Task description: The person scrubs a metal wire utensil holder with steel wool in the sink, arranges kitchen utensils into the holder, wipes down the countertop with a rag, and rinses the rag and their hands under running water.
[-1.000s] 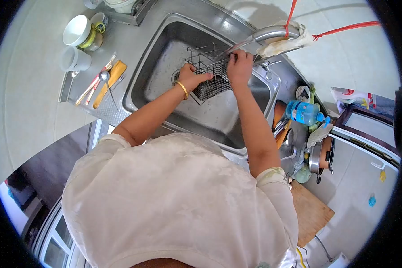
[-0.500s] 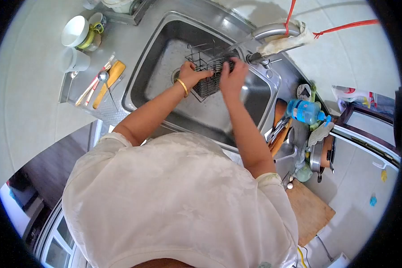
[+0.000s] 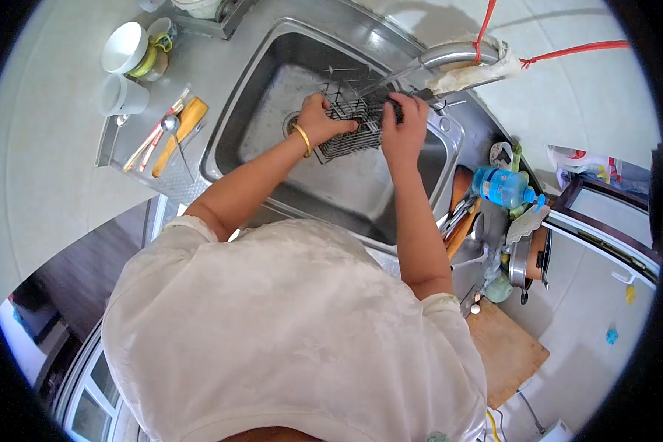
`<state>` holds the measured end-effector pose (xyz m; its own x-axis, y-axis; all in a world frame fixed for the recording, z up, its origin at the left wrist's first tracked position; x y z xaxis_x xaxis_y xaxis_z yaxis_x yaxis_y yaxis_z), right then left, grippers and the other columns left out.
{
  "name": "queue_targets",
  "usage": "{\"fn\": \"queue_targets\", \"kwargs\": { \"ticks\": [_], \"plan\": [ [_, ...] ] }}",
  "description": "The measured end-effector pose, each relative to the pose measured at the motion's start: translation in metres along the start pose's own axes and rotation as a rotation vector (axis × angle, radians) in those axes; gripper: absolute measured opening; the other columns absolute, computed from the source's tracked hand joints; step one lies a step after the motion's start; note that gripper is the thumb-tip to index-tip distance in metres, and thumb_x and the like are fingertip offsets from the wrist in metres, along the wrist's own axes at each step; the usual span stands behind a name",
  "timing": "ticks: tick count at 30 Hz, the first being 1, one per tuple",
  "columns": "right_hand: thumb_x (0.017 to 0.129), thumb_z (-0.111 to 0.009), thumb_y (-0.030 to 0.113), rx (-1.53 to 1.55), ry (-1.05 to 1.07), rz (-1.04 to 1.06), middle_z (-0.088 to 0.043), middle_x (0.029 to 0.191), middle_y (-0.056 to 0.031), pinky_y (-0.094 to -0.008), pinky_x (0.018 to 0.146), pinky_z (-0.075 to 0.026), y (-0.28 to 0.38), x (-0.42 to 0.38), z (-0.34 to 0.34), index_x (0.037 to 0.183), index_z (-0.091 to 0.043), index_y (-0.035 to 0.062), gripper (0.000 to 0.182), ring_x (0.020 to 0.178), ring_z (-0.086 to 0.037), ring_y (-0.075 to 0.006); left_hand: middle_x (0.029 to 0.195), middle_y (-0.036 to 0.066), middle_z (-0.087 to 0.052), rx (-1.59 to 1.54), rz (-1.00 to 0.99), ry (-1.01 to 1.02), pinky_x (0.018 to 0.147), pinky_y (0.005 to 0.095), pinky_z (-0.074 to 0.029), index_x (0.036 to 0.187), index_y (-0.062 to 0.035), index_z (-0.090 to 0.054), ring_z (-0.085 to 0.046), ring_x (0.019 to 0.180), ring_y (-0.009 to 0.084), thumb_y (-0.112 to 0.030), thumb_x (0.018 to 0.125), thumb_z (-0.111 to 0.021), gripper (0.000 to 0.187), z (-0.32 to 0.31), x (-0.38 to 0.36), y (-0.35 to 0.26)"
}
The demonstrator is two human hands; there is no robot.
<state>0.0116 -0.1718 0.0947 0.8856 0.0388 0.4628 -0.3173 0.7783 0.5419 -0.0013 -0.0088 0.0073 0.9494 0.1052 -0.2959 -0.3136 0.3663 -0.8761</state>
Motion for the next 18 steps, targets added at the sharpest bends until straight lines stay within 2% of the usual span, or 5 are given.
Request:
{"fn": "queue_targets", "kwargs": {
  "ticks": [4, 8, 11, 17, 18],
  "plan": [
    [0.072, -0.063, 0.009, -0.042, 0.37, 0.154, -0.055, 0.091, -0.016, -0.041, 0.078, -0.042, 0.02, 0.017, -0.016, 0.089, -0.061, 0.0093, 0.018, 0.09, -0.052, -0.0325, 0.09, 0.016, -0.049, 0.176, -0.174, 0.102, 0.076, 0.0352, -0.043, 0.087, 0.0006, -0.048, -0.049, 0.085, 0.0302, -0.039, 0.043, -0.081, 0.068, -0.003, -0.01, -0.017],
    [0.07, -0.062, 0.006, -0.031, 0.341, 0.162, -0.056, 0.087, -0.0148, -0.0409, 0.073, -0.044, 0.008, 0.016, -0.048, 0.084, -0.059, 0.0091, 0.015, 0.091, -0.052, -0.033, 0.091, 0.018, -0.05, 0.194, -0.239, 0.134, 0.078, 0.0373, -0.042, 0.086, 0.0001, -0.051, -0.05, 0.086, 0.032, -0.04, 0.043, -0.079, 0.065, -0.008, -0.022, -0.022],
    [0.069, -0.061, 0.006, -0.383, 0.511, 0.115, -0.055, 0.091, -0.0159, -0.0408, 0.073, -0.046, 0.008, 0.016, -0.049, 0.083, -0.058, 0.0089, 0.015, 0.092, -0.052, -0.0335, 0.09, 0.017, -0.051, 0.206, -0.231, 0.184, 0.076, 0.0367, -0.042, 0.085, -0.0006, -0.05, -0.05, 0.085, 0.0313, -0.041, 0.043, -0.08, 0.066, -0.013, -0.025, -0.013],
    [0.071, -0.058, 0.012, -0.167, 0.628, 0.276, -0.053, 0.105, -0.0185, -0.0412, 0.074, -0.048, 0.002, 0.011, -0.034, 0.088, -0.061, 0.0095, 0.017, 0.093, -0.053, -0.034, 0.09, 0.017, -0.051, 0.187, -0.226, 0.262, 0.075, 0.0365, -0.042, 0.084, -0.0018, -0.049, -0.05, 0.086, 0.0306, -0.042, 0.043, -0.08, 0.065, -0.009, -0.024, -0.008],
    [0.071, -0.058, 0.012, -0.247, 0.649, 0.325, -0.054, 0.105, -0.0185, -0.0414, 0.075, -0.048, -0.003, 0.011, -0.036, 0.089, -0.061, 0.0098, 0.019, 0.092, -0.054, -0.0334, 0.091, 0.017, -0.051, 0.204, -0.262, 0.276, 0.076, 0.0368, -0.042, 0.084, -0.0016, -0.05, -0.05, 0.087, 0.0317, -0.042, 0.043, -0.078, 0.065, -0.007, -0.022, -0.013]
  ]
}}
Point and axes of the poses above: each hand's wrist, its own x-axis towards the middle knuckle, its own z-axis out of the back of the hand, y = z × x, the point moved 2 cm from there along x, towards the middle knuckle
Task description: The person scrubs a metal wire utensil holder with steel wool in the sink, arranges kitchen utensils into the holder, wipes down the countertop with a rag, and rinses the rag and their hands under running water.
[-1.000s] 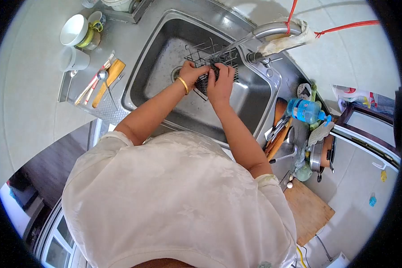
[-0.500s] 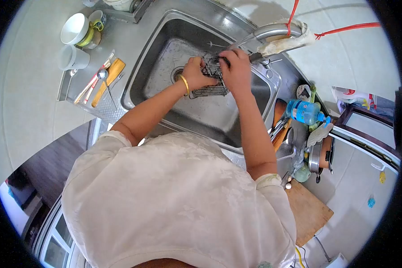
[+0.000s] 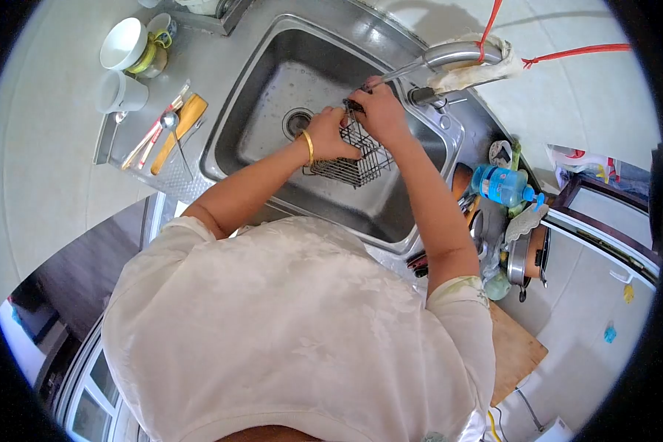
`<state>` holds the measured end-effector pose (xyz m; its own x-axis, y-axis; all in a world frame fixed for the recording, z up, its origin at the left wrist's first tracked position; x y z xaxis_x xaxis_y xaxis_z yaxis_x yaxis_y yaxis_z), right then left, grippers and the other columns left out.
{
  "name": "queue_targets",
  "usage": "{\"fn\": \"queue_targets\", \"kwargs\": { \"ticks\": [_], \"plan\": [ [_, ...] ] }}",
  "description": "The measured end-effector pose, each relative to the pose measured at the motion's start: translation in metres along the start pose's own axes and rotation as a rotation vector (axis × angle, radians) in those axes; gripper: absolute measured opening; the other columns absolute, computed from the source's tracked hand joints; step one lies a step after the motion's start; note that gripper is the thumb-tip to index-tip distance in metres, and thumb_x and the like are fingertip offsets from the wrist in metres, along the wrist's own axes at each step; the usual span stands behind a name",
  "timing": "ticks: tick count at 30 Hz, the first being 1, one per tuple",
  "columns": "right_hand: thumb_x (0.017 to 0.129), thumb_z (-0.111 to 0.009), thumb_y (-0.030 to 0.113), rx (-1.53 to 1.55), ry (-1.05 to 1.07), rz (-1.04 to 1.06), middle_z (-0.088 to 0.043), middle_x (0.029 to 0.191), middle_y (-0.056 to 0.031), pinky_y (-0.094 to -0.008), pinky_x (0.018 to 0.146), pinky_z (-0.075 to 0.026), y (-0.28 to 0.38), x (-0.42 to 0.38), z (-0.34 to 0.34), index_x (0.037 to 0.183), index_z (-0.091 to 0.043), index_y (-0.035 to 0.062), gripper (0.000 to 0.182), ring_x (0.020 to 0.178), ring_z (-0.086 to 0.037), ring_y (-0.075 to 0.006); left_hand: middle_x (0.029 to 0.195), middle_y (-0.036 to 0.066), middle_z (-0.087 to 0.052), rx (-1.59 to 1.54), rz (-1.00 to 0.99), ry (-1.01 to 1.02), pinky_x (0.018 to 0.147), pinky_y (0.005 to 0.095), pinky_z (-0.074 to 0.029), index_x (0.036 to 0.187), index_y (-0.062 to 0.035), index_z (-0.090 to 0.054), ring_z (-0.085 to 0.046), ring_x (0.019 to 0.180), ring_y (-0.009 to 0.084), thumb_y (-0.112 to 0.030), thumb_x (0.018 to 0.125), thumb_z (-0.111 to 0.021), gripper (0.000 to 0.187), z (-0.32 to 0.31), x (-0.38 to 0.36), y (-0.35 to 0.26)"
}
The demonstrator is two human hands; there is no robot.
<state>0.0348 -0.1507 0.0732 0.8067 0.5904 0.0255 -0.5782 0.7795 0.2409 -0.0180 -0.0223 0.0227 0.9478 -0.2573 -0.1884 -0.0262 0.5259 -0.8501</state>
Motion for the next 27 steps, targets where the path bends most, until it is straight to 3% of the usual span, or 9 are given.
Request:
{"fn": "queue_targets", "kwargs": {
  "ticks": [5, 8, 11, 14, 17, 20, 21, 24, 27],
  "plan": [
    [0.067, -0.064, 0.014, -0.241, 0.248, -0.066, -0.058, 0.097, -0.017, -0.04, 0.077, -0.047, -0.012, 0.013, -0.013, 0.093, -0.063, 0.0083, 0.027, 0.088, -0.057, -0.03, 0.092, 0.018, -0.051, 0.049, -0.081, 0.062, 0.077, 0.0369, -0.043, 0.085, -0.0019, -0.051, -0.051, 0.087, 0.0327, -0.042, 0.043, -0.078, 0.064, 0.005, 0.001, -0.007],
    [0.066, -0.064, 0.015, 0.123, 0.175, 0.079, -0.061, 0.091, -0.0158, -0.0378, 0.078, -0.047, -0.025, 0.007, -0.002, 0.092, -0.063, 0.0053, 0.028, 0.087, -0.058, -0.03, 0.092, 0.018, -0.051, -0.012, -0.155, 0.117, 0.077, 0.0361, -0.042, 0.086, -0.0026, -0.05, -0.05, 0.087, 0.0322, -0.041, 0.044, -0.079, 0.063, 0.009, 0.0, -0.002],
    [0.068, -0.064, 0.015, 0.438, 0.22, 0.066, -0.061, 0.091, -0.0153, -0.0365, 0.08, -0.047, -0.045, 0.009, -0.003, 0.092, -0.063, 0.0041, 0.026, 0.089, -0.058, -0.0315, 0.092, 0.017, -0.05, -0.078, -0.191, 0.18, 0.078, 0.0349, -0.042, 0.086, -0.003, -0.05, -0.049, 0.088, 0.0314, -0.04, 0.044, -0.08, 0.064, 0.017, 0.001, 0.002],
    [0.071, -0.066, 0.012, 0.748, 0.362, -0.291, -0.059, 0.097, -0.016, -0.0338, 0.082, -0.044, -0.035, 0.007, 0.024, 0.098, -0.062, 0.002, 0.029, 0.093, -0.055, -0.0279, 0.092, 0.016, -0.049, -0.047, -0.218, 0.227, 0.077, 0.0336, -0.041, 0.087, -0.0026, -0.049, -0.049, 0.088, 0.0291, -0.039, 0.044, -0.081, 0.064, 0.02, 0.003, 0.003],
    [0.075, -0.063, 0.021, 0.379, 0.149, 0.055, -0.052, 0.114, -0.0167, -0.0376, 0.084, -0.045, -0.026, 0.004, 0.017, 0.095, -0.062, 0.0021, 0.028, 0.102, -0.052, -0.0315, 0.091, 0.014, -0.048, -0.058, -0.165, 0.234, 0.076, 0.0324, -0.04, 0.088, -0.0017, -0.047, -0.048, 0.085, 0.026, -0.037, 0.045, -0.082, 0.065, 0.024, 0.005, 0.003],
    [0.077, -0.06, 0.025, -0.043, 0.331, 0.067, -0.047, 0.121, -0.0179, -0.0387, 0.085, -0.046, 0.0, 0.006, 0.019, 0.097, -0.062, 0.0018, 0.03, 0.108, -0.048, -0.0317, 0.09, 0.014, -0.049, -0.088, -0.144, 0.244, 0.075, 0.0325, -0.04, 0.087, -0.0012, -0.048, -0.048, 0.083, 0.0259, -0.037, 0.046, -0.082, 0.065, 0.023, 0.008, 0.006],
    [0.079, -0.057, 0.027, -0.142, 0.379, 0.08, -0.049, 0.118, -0.0193, -0.0393, 0.083, -0.047, 0.002, 0.009, 0.017, 0.097, -0.062, 0.0026, 0.031, 0.103, -0.052, -0.0327, 0.09, 0.014, -0.049, -0.093, -0.129, 0.258, 0.075, 0.0326, -0.04, 0.087, -0.001, -0.048, -0.048, 0.083, 0.026, -0.037, 0.046, -0.082, 0.065, 0.023, 0.007, 0.007],
    [0.079, -0.056, 0.025, -0.094, 0.586, 0.012, -0.052, 0.114, -0.019, -0.0393, 0.082, -0.047, -0.007, 0.021, -0.003, 0.094, -0.063, 0.0039, 0.027, 0.095, -0.056, -0.0318, 0.09, 0.014, -0.05, -0.097, -0.101, 0.263, 0.075, 0.0326, -0.04, 0.086, -0.0009, -0.048, -0.049, 0.083, 0.0258, -0.038, 0.046, -0.081, 0.064, 0.023, 0.005, 0.013],
    [0.077, -0.057, 0.023, -0.192, 0.484, 0.019, -0.054, 0.111, -0.0183, -0.0408, 0.08, -0.048, 0.0, 0.025, -0.005, 0.093, -0.062, 0.0041, 0.025, 0.091, -0.057, -0.0334, 0.088, 0.014, -0.051, -0.097, -0.025, 0.25, 0.075, 0.0324, -0.04, 0.086, -0.0008, -0.048, -0.049, 0.082, 0.0251, -0.038, 0.046, -0.081, 0.064, 0.028, 0.006, 0.016]
  ]
}}
Point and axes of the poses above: each hand's wrist, its own x-axis towards the middle knuckle, its own z-axis out of the back of the hand, y = z × x, the point moved 2 cm from there along x, towards the middle knuckle
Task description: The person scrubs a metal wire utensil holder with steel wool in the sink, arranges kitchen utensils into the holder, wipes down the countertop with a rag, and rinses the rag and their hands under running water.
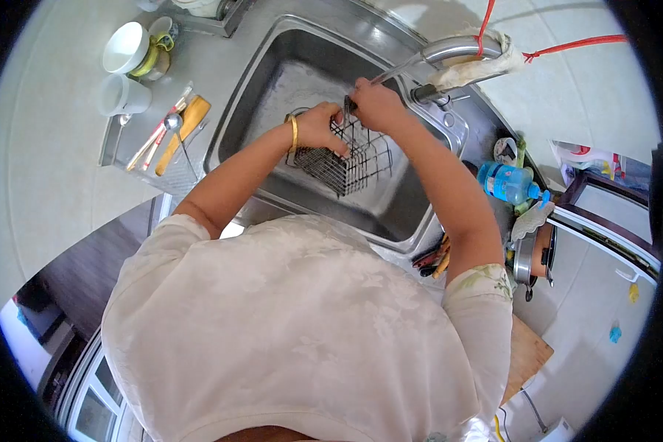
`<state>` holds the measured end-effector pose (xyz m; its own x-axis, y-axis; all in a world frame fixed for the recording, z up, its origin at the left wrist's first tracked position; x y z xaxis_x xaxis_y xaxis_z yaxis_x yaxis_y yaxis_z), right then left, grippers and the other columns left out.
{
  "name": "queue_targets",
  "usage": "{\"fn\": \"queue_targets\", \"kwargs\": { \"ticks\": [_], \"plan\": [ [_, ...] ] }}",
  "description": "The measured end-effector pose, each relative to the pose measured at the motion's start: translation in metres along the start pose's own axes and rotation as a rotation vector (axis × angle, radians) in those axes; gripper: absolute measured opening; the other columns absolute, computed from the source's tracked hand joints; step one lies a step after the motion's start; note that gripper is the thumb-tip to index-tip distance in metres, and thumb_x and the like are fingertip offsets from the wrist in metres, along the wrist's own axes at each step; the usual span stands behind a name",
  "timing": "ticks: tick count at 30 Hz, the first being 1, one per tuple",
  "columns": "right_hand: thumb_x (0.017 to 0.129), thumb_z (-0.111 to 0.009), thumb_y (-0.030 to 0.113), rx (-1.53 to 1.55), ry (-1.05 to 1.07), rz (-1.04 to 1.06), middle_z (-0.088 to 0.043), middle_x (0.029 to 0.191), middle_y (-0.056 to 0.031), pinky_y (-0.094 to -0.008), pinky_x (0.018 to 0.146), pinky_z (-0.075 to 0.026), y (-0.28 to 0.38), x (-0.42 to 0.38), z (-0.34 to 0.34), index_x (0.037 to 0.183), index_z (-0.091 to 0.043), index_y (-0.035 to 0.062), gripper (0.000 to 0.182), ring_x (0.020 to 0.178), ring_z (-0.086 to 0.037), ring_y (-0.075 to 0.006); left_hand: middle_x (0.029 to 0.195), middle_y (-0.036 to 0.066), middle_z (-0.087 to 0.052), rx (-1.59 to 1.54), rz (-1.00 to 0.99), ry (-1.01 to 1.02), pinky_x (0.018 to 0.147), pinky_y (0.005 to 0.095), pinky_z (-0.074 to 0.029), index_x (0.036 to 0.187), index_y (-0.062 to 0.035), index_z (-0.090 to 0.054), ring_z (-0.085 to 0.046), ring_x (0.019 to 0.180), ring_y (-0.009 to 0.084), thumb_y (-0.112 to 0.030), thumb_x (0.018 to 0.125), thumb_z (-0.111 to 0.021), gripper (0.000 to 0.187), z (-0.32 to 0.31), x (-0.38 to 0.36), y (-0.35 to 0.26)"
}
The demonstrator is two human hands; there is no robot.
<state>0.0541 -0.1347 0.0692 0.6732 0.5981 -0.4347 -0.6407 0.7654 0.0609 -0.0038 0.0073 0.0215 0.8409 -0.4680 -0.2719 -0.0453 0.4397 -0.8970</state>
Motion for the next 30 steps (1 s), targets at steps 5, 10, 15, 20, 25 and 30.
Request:
{"fn": "queue_targets", "kwargs": {
  "ticks": [5, 10, 15, 20, 25, 30],
  "plan": [
    [0.076, -0.059, 0.021, 0.371, -0.702, -0.022, -0.057, 0.097, -0.0177, -0.0409, 0.07, -0.048, -0.011, 0.013, -0.009, 0.093, -0.059, 0.0029, 0.025, 0.086, -0.059, -0.0316, 0.085, 0.014, -0.051, 0.149, -0.082, -0.114, 0.075, 0.0314, -0.04, 0.086, -0.0006, -0.048, -0.048, 0.082, 0.0236, -0.037, 0.047, -0.08, 0.063, 0.027, 0.005, -0.003],
    [0.081, -0.06, 0.029, 1.067, -0.69, -0.387, -0.058, 0.09, -0.0175, -0.0372, 0.073, -0.044, -0.024, -0.01, 0.019, 0.094, -0.058, -0.0023, 0.033, 0.084, -0.056, -0.0333, 0.09, 0.015, -0.052, -0.01, 0.015, -0.075, 0.078, 0.0309, -0.041, 0.092, 0.0009, -0.048, -0.049, 0.085, 0.0238, -0.038, 0.048, -0.081, 0.068, 0.046, 0.005, -0.004],
    [0.076, -0.065, 0.028, 0.596, -0.393, -0.088, -0.059, 0.093, -0.017, -0.0346, 0.078, -0.044, -0.043, -0.011, 0.007, 0.093, -0.063, 0.0007, 0.032, 0.088, -0.057, -0.0301, 0.091, 0.015, -0.052, -0.011, -0.044, -0.054, 0.079, 0.0302, -0.04, 0.092, 0.0003, -0.048, -0.049, 0.087, 0.0229, -0.037, 0.049, -0.081, 0.066, 0.038, 0.013, -0.011],
    [0.071, -0.066, 0.025, 0.587, -0.24, -0.212, -0.057, 0.097, -0.0169, -0.0364, 0.082, -0.044, -0.033, -0.007, 0.021, 0.091, -0.066, 0.0072, 0.027, 0.093, -0.055, -0.0331, 0.082, 0.012, -0.051, -0.024, -0.139, -0.078, 0.069, 0.0308, -0.041, 0.083, -0.0029, -0.047, -0.049, 0.078, 0.0224, -0.036, 0.046, -0.081, 0.06, 0.029, 0.017, -0.018],
    [0.072, -0.066, 0.022, 0.331, -0.238, -0.199, -0.057, 0.101, -0.016, -0.036, 0.083, -0.044, -0.04, 0.0, 0.009, 0.089, -0.067, 0.0083, 0.022, 0.095, -0.054, -0.0314, 0.082, 0.012, -0.05, -0.106, -0.213, -0.069, 0.07, 0.03, -0.04, 0.083, -0.0031, -0.046, -0.048, 0.078, 0.0221, -0.034, 0.046, -0.082, 0.059, 0.02, 0.02, -0.017],
    [0.07, -0.067, 0.021, 0.676, -0.538, -0.035, -0.059, 0.091, -0.0145, -0.0376, 0.077, -0.044, -0.057, -0.001, -0.026, 0.085, -0.066, 0.0032, 0.023, 0.088, -0.055, -0.0323, 0.084, 0.012, -0.05, -0.076, -0.226, -0.031, 0.071, 0.0299, -0.04, 0.084, -0.0034, -0.046, -0.047, 0.08, 0.0217, -0.033, 0.047, -0.082, 0.06, 0.02, 0.028, -0.012]
  ]
}}
Point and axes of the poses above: each hand's wrist, its own x-axis towards the middle knuckle, its own z-axis out of the back of the hand, y = z × x, the point moved 2 cm from there along x, towards the middle knuckle
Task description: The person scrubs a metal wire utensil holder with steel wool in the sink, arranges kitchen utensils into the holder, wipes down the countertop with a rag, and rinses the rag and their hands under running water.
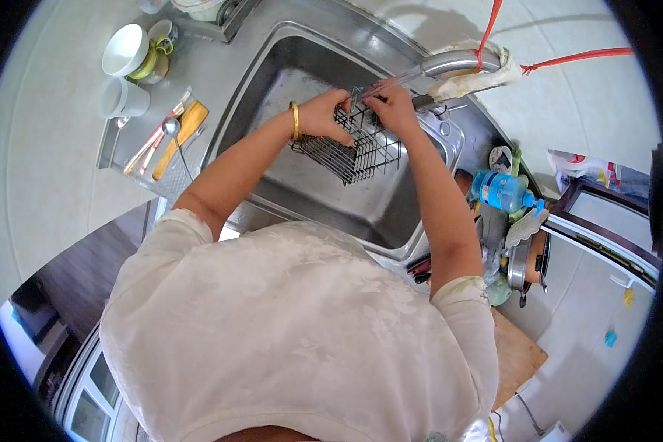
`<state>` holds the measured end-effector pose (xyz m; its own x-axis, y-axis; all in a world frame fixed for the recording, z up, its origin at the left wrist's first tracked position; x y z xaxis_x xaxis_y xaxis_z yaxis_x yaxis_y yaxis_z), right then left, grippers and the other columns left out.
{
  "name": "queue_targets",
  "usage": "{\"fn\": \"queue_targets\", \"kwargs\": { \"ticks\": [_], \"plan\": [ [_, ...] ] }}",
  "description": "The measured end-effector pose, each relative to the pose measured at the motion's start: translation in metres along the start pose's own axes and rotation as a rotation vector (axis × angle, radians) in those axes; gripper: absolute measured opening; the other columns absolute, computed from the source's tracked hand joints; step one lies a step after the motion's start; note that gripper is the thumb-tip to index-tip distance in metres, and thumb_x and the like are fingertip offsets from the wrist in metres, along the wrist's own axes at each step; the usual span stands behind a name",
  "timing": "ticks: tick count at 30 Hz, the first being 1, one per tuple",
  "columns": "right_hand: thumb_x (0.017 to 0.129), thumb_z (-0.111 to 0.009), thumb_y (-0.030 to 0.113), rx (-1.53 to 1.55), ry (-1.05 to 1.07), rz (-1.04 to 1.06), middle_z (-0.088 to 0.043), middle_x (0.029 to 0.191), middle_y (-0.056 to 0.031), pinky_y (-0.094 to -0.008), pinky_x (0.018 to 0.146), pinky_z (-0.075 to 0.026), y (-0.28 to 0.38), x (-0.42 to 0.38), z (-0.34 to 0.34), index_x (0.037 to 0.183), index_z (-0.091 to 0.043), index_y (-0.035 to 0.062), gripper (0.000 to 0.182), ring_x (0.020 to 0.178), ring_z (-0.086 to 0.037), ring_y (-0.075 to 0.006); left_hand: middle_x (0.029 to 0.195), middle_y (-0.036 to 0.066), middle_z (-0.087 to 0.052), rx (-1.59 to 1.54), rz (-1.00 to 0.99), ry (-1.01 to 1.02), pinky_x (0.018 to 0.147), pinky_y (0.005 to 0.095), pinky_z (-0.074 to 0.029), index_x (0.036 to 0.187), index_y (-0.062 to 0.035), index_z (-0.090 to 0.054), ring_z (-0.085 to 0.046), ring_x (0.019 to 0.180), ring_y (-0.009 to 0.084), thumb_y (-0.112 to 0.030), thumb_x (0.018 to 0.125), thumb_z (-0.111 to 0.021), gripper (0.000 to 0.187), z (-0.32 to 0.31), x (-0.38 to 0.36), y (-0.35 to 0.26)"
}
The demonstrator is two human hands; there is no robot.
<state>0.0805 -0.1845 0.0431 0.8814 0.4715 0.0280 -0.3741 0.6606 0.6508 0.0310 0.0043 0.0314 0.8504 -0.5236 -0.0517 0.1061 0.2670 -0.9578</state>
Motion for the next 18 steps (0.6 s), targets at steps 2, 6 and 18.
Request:
{"fn": "queue_targets", "kwargs": {
  "ticks": [2, 6, 18],
  "plan": [
    [0.071, -0.067, 0.019, 0.229, -0.119, -0.067, -0.059, 0.093, -0.014, -0.0366, 0.078, -0.043, 0.0, -0.007, -0.001, 0.085, -0.065, 0.0027, 0.022, 0.09, -0.055, -0.0307, 0.085, 0.012, -0.05, 0.007, 0.026, 0.052, 0.071, 0.0301, -0.04, 0.085, -0.0036, -0.046, -0.047, 0.081, 0.0214, -0.033, 0.046, -0.082, 0.061, 0.005, 0.001, -0.005],
    [0.072, -0.066, 0.016, 0.128, 0.018, -0.023, -0.058, 0.094, -0.0122, -0.0366, 0.08, -0.042, 0.004, -0.007, 0.004, 0.085, -0.065, 0.0025, 0.019, 0.091, -0.054, -0.0286, 0.083, 0.009, -0.048, -0.098, 0.057, 0.075, 0.071, 0.0284, -0.039, 0.087, -0.0038, -0.046, -0.045, 0.079, 0.018, -0.031, 0.049, -0.082, 0.059, 0.0, -0.001, 0.004],
    [0.076, -0.063, 0.016, 0.181, -0.218, -0.199, -0.059, 0.084, -0.0138, -0.0328, 0.073, -0.044, -0.002, -0.006, 0.001, 0.081, -0.064, 0.0001, 0.017, 0.079, -0.057, -0.0259, 0.098, 0.01, -0.054, 0.021, 0.073, 0.063, 0.084, 0.0289, -0.039, 0.108, -0.0012, -0.047, -0.049, 0.094, 0.0183, -0.025, 0.054, -0.081, 0.068, 0.01, 0.005, -0.016]
  ]
}}
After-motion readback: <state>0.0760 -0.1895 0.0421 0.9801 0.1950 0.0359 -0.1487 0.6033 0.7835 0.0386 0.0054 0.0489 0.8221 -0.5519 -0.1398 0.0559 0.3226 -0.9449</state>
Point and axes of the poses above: each hand's wrist, its own x-axis towards the middle knuckle, its own z-axis out of the back of the hand, y = z × x, the point moved 2 cm from there along x, towards the middle knuckle
